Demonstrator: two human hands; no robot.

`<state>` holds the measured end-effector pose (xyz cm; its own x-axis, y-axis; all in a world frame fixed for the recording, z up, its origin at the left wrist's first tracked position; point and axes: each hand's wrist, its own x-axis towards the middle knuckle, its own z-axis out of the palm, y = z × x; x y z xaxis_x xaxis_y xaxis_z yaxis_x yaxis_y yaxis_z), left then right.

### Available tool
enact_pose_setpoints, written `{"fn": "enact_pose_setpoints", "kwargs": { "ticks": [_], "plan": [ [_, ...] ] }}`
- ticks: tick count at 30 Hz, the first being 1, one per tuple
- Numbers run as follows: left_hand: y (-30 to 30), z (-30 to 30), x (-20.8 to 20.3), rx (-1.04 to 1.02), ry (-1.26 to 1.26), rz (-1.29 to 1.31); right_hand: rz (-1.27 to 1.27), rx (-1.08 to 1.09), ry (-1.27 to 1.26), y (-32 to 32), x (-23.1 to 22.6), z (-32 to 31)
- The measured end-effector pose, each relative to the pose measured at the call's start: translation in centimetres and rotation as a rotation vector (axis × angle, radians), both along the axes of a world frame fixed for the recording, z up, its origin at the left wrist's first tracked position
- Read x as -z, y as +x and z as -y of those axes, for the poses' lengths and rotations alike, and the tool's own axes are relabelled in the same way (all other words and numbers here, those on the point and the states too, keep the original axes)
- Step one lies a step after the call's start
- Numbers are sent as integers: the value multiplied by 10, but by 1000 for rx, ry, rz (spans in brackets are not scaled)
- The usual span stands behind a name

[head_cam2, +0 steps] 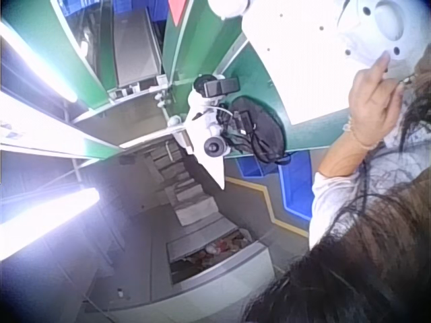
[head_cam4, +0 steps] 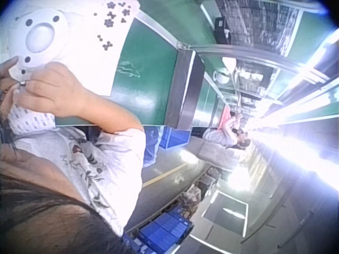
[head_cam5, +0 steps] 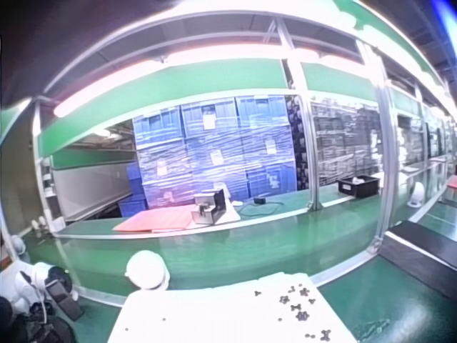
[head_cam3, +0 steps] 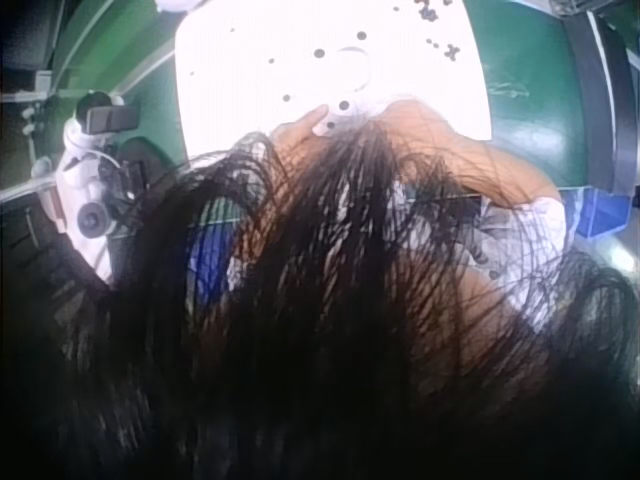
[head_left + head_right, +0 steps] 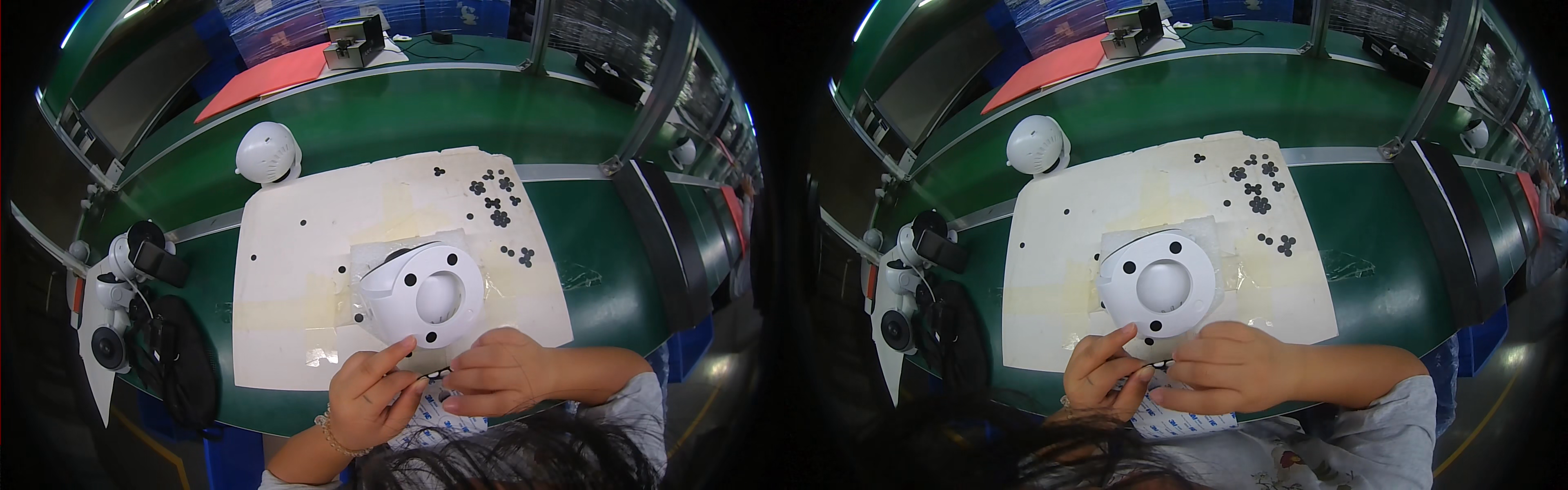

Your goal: The person places small black circular components into holes on a white plastic housing. They repeatedly pick up the housing, place it down, and insert components one by one. The person handles a black strip of components and a white housing throughout the process.

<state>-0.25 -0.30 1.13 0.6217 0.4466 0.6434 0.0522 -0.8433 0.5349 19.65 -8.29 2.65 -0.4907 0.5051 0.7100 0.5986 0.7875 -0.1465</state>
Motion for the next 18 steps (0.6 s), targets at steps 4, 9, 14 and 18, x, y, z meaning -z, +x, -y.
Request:
{"fn": "enact_pose_setpoints", "kwargs": {
  "ticks": [4, 9, 14, 18],
  "plan": [
    [-1, 0, 1, -26, 57, -12, -195, -61, -307, 6, 2, 4],
    [-4, 2, 2, -39, 139, 21, -799, -63, -616, 6, -3, 8],
    [-4, 2, 1, -20, 254, 85, -543, -15, -694, 9, -7, 12],
    [-3, 1, 2, 15, 328, 117, -398, -1, -543, 10, -5, 10]
  ]
}}
